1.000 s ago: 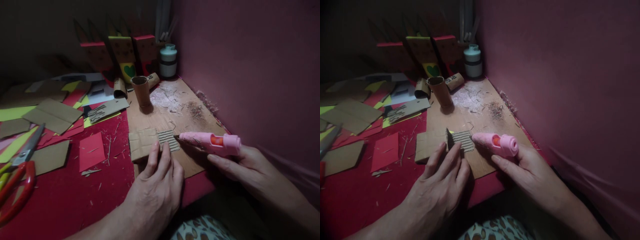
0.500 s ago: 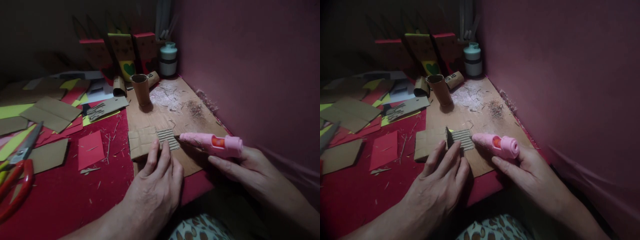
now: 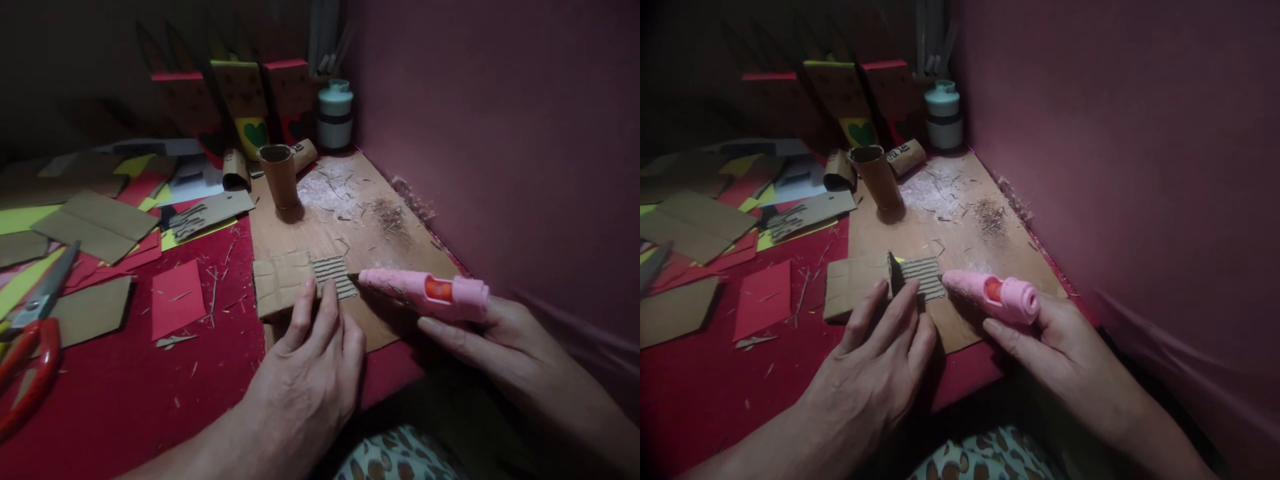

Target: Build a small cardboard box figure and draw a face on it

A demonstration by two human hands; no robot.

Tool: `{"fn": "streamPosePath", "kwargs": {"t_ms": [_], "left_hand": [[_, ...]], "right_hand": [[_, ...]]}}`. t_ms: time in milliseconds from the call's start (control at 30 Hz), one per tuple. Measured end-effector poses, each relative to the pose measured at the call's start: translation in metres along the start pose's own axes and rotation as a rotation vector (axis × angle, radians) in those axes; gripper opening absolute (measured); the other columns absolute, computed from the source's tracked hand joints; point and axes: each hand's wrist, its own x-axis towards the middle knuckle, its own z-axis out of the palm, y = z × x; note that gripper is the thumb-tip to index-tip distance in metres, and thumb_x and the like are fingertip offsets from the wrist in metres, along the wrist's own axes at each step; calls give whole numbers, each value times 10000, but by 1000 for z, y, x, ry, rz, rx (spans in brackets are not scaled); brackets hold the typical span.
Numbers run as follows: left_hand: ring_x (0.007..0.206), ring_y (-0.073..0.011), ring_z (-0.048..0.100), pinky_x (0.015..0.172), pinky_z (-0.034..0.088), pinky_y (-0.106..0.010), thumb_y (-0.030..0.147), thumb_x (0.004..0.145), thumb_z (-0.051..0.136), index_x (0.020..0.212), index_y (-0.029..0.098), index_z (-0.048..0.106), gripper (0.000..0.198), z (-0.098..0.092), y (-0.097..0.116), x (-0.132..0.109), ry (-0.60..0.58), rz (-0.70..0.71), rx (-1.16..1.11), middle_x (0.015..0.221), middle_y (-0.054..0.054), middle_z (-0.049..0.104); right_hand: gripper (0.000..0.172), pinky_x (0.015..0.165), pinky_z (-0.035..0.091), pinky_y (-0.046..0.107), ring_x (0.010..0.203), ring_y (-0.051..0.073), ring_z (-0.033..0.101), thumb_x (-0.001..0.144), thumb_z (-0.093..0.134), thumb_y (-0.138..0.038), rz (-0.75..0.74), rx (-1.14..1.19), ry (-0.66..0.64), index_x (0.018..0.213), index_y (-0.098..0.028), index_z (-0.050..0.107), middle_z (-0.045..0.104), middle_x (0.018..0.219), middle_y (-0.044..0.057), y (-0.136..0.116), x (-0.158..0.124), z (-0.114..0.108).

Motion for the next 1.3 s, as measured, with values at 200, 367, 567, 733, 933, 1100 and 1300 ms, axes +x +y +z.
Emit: {"fn": "streamPosePath", "kwargs": {"t_ms": [200,367,567,733,933,1100,1300], "left_hand": [[1247,-452,571,1188,222,-597,136,873,460,1092,-32,627,322,0,0,0,-9,10,8,1049,-261,712],[1254,-457,562,1187,236,-598,131,866,440,1096,-34,625,338,1,1,1,-5,7,6,1039,-252,705],[1235,-443,588,1166,277,-581,103,872,435,1094,-28,621,318,0,0,3,1,2,11,1020,-232,713],[1222,-449,597,1152,294,-590,106,877,422,1074,-34,627,317,1,0,3,8,8,23,1015,-249,714],[1226,-436,596,1147,311,-585,113,879,429,1064,-18,640,309,1,0,3,4,1,28,1022,-256,720],[1221,-450,590,1153,299,-592,109,864,432,1054,-33,647,320,0,0,2,6,10,25,1002,-254,716],[1221,-459,585,1161,282,-600,115,838,456,1060,-41,653,335,0,0,1,-2,23,28,1001,-246,715]], "right_hand": [[445,1159,411,522,1347,327,560,916,679,-362,-35,-22,9,1358,-355,630,635,1417,13,1,-1,1],[440,1152,429,511,1363,324,542,917,681,-328,-38,-15,7,1353,-355,633,634,1418,9,1,-2,0],[441,1157,427,504,1376,326,527,908,693,-311,-37,-34,0,1344,-350,641,641,1409,9,1,-5,-1],[425,1139,449,512,1361,325,544,912,682,-342,-46,-44,15,1335,-360,647,656,1389,10,1,-6,-2],[431,1149,431,525,1367,326,537,909,686,-343,-49,-45,-2,1336,-377,643,653,1392,0,2,-7,-2],[453,1143,444,495,1354,326,550,900,703,-304,-12,18,5,1345,-363,638,635,1415,9,3,-10,-2],[446,1149,443,468,1365,315,536,913,693,-302,-9,22,-17,1349,-374,631,629,1421,-5,3,-11,-2]]}}
